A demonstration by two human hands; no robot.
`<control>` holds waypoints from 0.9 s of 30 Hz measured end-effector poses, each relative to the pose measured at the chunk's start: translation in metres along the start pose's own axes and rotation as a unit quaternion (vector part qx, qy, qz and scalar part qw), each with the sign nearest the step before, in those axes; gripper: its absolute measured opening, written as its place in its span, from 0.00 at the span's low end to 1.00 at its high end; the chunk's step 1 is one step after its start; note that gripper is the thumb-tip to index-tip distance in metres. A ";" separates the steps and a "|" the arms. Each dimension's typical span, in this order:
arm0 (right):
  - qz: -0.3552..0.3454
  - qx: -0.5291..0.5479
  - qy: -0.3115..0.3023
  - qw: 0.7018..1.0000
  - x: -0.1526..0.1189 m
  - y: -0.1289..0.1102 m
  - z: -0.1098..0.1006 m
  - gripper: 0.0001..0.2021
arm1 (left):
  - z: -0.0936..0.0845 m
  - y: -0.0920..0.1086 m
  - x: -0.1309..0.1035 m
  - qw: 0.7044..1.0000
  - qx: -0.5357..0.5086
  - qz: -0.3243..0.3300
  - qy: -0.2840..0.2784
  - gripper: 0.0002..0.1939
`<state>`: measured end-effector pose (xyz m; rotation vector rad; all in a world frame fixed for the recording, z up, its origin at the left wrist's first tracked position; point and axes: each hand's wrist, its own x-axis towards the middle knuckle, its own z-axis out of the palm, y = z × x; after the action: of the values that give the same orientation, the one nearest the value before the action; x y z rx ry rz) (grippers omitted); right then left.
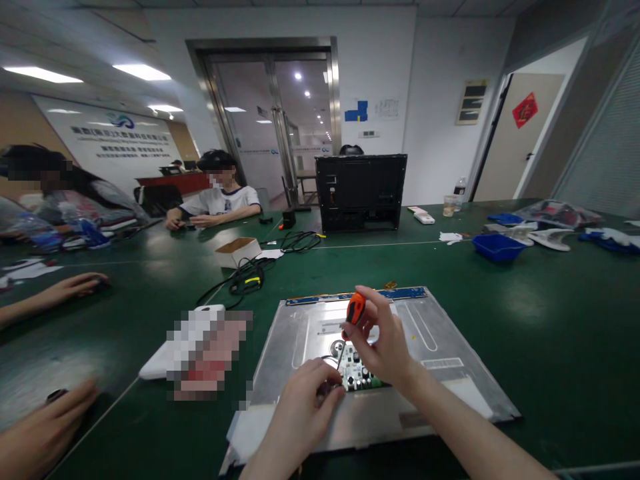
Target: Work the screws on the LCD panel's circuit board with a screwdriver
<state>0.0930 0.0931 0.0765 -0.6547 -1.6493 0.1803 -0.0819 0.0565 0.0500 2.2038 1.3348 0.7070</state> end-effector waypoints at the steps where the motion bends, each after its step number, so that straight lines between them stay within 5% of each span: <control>1: -0.003 -0.004 0.002 1.000 0.000 0.000 0.000 0.23 | 0.000 0.000 0.000 1.000 -0.002 0.001 -0.002 0.05; 27: -0.006 0.003 0.000 1.000 0.002 -0.005 -0.005 0.24 | -0.003 0.002 -0.001 1.000 -0.016 0.001 0.003 0.05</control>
<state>0.0958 0.0893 0.0814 -0.6406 -1.6526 0.1766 -0.0830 0.0552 0.0529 2.1799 1.3154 0.7306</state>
